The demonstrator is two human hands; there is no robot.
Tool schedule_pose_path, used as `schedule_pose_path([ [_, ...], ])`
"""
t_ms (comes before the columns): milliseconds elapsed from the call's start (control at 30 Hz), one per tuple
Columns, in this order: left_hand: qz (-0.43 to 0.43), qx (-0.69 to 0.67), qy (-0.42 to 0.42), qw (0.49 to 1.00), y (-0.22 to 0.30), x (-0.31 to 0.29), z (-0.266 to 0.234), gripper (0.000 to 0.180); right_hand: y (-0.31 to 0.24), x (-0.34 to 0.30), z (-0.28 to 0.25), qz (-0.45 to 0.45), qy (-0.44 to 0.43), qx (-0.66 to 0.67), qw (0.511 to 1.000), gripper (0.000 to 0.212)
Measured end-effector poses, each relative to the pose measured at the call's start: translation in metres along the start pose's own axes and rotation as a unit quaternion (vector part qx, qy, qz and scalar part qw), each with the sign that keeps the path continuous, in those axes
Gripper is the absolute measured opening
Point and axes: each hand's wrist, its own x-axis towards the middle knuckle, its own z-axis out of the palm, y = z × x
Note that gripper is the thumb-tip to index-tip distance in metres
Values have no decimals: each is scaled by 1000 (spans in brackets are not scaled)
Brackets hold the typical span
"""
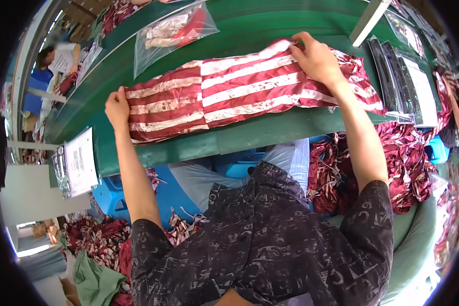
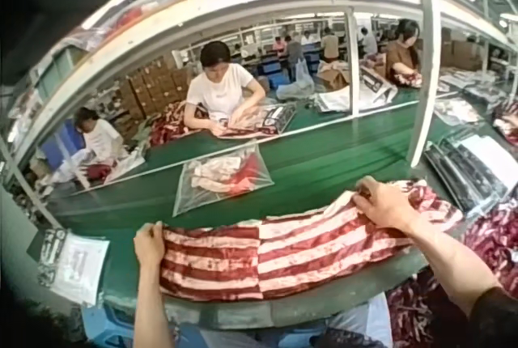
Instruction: Folding fabric garments and placing them into clear plastic bags on an assembly line.
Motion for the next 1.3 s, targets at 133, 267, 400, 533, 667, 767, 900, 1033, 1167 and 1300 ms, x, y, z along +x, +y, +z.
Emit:
schedule_pose_path([
  [133, 48, 88, -16, 995, -29, -21, 67, 36, 32, 1, 45, 45, -27, -96, 994, 35],
  [267, 75, 98, -10, 992, -45, -49, 86, 33, 48, -19, 74, 92, -27, -137, 986, 38],
  [400, 101, 77, 57, 990, -40, -55, 81, 32, 52, -35, 68, 113, 27, -100, 988, 38],
  [533, 58, 117, 17, 991, -61, -58, 80, 29, 75, -40, 74, 86, 64, -70, 992, 37],
  [667, 18, 121, -8, 992, -55, -58, 77, 28, 95, -59, 48, -147, 214, -132, 957, 35],
  [767, 40, 113, 0, 993, -51, -51, 77, 28, 105, -78, 20, -164, 282, -224, 918, 34],
  [900, 62, 102, 0, 993, -53, -52, 69, 27, 107, -87, 1, -94, 274, -275, 917, 34],
  [1033, 54, 85, -18, 995, -48, -54, 69, 27, 116, -64, -2, 156, 44, -145, 976, 35],
  [1167, 53, 78, 2, 996, -50, -59, 70, 28, 137, -49, -1, 130, 11, -159, 979, 33],
  [1300, 114, 95, 31, 988, -66, -49, 73, 27, 150, -63, 11, 105, 46, -142, 983, 30],
])
